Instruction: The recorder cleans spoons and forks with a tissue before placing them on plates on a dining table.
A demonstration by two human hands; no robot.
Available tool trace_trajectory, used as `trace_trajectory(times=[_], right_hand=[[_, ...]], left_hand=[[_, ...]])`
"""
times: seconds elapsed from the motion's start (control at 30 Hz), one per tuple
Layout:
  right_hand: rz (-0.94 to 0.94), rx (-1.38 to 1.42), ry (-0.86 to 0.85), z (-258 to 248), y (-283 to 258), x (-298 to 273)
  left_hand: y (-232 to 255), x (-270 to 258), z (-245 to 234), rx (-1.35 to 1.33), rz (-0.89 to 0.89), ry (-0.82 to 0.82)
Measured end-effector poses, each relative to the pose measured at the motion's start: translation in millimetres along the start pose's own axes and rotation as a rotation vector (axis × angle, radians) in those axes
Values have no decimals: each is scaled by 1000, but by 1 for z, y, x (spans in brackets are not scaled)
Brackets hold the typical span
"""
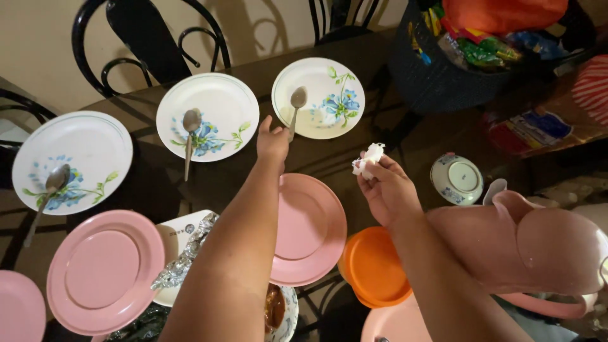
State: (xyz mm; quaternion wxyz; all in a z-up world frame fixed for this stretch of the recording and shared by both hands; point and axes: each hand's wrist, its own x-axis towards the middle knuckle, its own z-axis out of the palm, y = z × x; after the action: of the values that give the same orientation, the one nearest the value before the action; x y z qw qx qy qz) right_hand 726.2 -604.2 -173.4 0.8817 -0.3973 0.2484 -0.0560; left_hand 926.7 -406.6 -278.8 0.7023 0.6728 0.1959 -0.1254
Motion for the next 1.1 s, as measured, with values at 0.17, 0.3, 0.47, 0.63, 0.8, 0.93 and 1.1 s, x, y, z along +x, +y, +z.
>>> trace_trajectory(times=[0.17, 0.3, 0.47, 0.63, 0.8, 0.93, 1.1], right_hand=[[13, -19, 62, 10, -3, -9], [-31, -31, -44, 3, -4, -9], [-97, 73, -278, -1, -12, -27], [-61, 76, -62, 27, -13, -86], [-53, 40, -124, 39, -7, -180], [-91, 94, -173, 47, -7, -284], [-268, 211, -350, 1, 8, -399]], left_hand=[[14, -24, -29, -12, 93, -84], [31, -63, -71, -321, 75, -248], [74, -147, -149, -616, 87, -335], [91, -243, -241, -755, 187, -416], [102, -361, -327, -843, 282, -491], [87, -441, -384, -866, 368, -549], [70, -537, -432, -876, 270, -590]])
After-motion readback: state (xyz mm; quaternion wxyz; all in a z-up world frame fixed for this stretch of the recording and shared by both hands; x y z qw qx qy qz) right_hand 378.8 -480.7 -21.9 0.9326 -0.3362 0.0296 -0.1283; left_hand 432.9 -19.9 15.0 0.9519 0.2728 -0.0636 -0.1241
